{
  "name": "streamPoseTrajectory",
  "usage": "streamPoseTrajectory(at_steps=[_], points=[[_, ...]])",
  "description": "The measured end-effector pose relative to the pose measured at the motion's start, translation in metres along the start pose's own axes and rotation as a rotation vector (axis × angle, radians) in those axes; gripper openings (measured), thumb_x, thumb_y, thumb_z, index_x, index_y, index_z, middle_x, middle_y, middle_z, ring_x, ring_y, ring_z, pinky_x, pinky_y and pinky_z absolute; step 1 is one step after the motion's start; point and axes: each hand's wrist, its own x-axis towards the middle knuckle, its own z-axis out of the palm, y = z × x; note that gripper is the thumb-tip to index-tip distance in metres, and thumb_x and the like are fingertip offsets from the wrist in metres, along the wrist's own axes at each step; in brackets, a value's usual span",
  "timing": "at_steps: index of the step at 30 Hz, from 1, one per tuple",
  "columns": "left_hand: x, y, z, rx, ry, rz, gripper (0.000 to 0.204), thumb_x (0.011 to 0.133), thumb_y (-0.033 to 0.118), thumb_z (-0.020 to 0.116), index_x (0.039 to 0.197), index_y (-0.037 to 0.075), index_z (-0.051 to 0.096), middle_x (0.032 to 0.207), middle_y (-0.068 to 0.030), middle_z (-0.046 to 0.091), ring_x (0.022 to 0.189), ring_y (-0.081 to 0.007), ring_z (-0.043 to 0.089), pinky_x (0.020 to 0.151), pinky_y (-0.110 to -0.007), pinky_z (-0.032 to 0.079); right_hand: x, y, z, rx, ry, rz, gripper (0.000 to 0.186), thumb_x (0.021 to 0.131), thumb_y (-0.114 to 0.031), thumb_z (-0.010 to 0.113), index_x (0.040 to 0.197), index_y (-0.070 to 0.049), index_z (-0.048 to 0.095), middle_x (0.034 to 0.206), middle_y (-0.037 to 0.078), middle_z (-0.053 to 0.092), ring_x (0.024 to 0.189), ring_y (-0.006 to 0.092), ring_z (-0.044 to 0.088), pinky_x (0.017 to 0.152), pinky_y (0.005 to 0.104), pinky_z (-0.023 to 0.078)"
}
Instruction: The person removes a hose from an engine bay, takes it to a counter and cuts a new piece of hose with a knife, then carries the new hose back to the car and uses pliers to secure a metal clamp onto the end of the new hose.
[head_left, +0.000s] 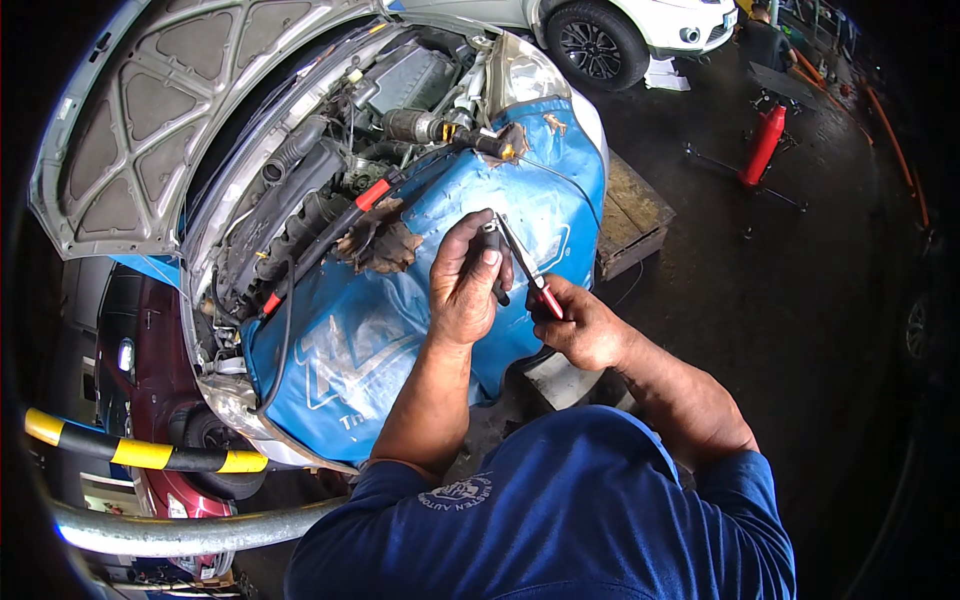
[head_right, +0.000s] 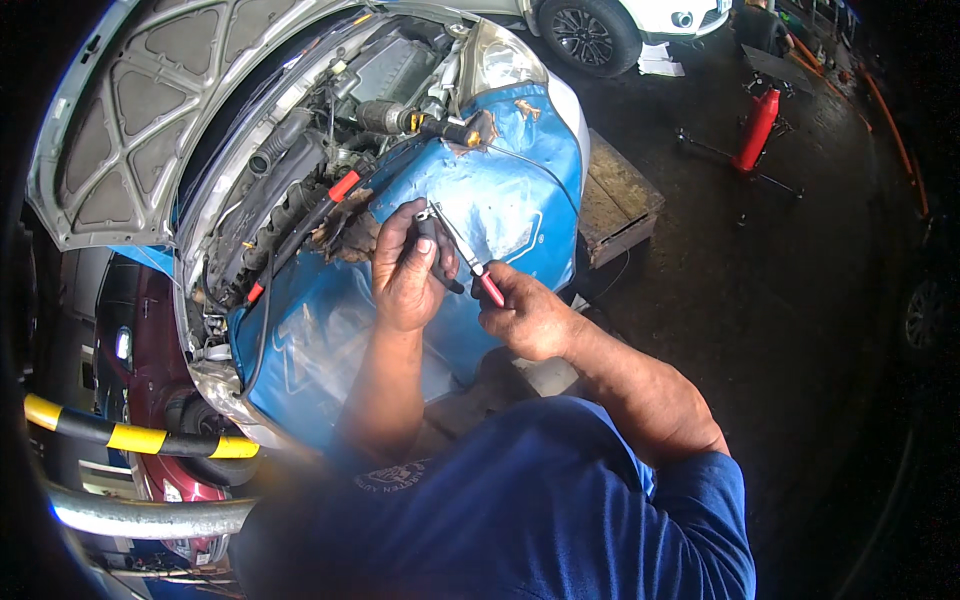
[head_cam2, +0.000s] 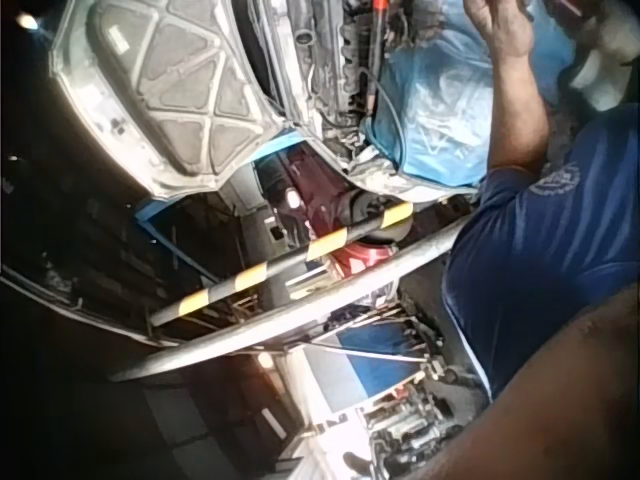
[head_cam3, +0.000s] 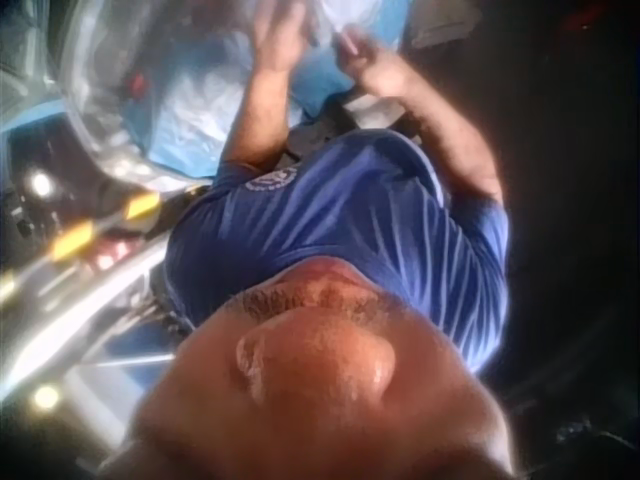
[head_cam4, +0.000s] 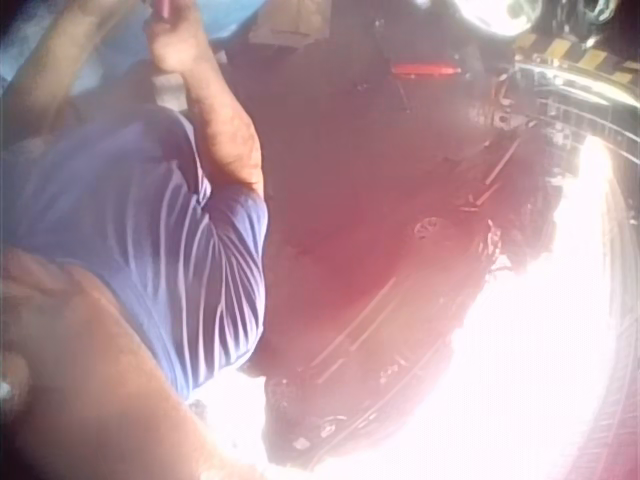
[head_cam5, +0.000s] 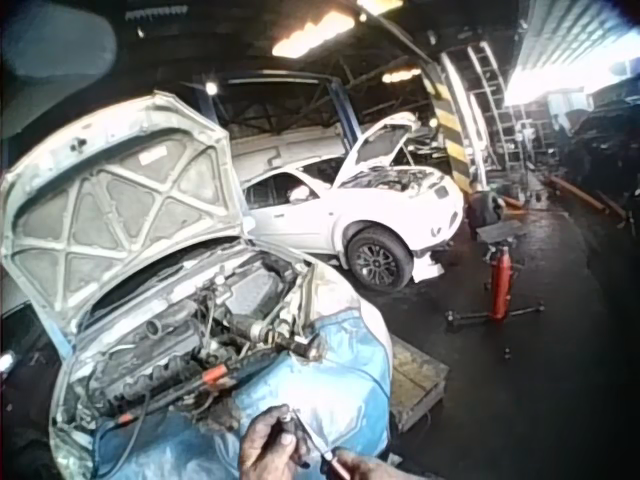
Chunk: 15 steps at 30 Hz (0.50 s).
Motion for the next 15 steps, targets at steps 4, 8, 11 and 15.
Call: streamPoseTrajectory(at_steps=[4, 8, 11, 15], points=[[-0.001, -0.004, 0.001, 0.103, 0.068, 0.035, 0.034, 0.094, 0.012, 0.058, 0.128, 0.007, 0.052, 0.081, -0.0012, 0.053, 0.063, -0.0076, 0.049, 0.054, -0.022, 0.042, 0.001, 0.001, 0.003, 0.008, -0.006, 0.039, 0.031, 0.079, 0.005, 0.057, 0.107, -0.006, 0.050, 0.089, -0.001, 0.049, 0.083, 0.0097, 0.047, 0.072, 0.0258, 0.042], [0.000, -0.005, 0.013, 0.089, 0.201, 0.006, 0.029, 0.094, 0.009, 0.056, 0.122, 0.006, 0.053, 0.081, -0.0009, 0.053, 0.061, -0.0067, 0.048, 0.053, -0.021, 0.042, 0.006, 0.009, 0.007, -0.132, 0.097, 0.096, 0.028, 0.079, 0.006, 0.054, 0.105, -0.004, 0.049, 0.088, 0.000, 0.049, 0.081, 0.0114, 0.047, 0.071, 0.0278, 0.043], [0.000, -0.003, 0.016, 0.058, 0.262, -0.020, 0.025, 0.094, 0.006, 0.053, 0.119, 0.006, 0.054, 0.081, -0.0009, 0.053, 0.060, -0.0067, 0.047, 0.052, -0.021, 0.041, 0.007, 0.004, 0.016, -0.221, 0.222, 0.025, 0.026, 0.078, 0.004, 0.053, 0.103, -0.002, 0.047, 0.085, 0.003, 0.049, 0.077, 0.0135, 0.047, 0.068, 0.0306, 0.043], [0.000, -0.008, 0.017, 0.061, 0.304, 0.011, 0.025, 0.093, 0.004, 0.050, 0.118, 0.006, 0.054, 0.081, -0.0007, 0.053, 0.060, -0.0067, 0.046, 0.052, -0.021, 0.041, 0.007, -0.008, 0.022, -0.373, 0.300, -0.013, 0.025, 0.077, 0.002, 0.055, 0.100, 0.000, 0.046, 0.079, 0.010, 0.051, 0.072, 0.0194, 0.051, 0.066, 0.0346, 0.045]])
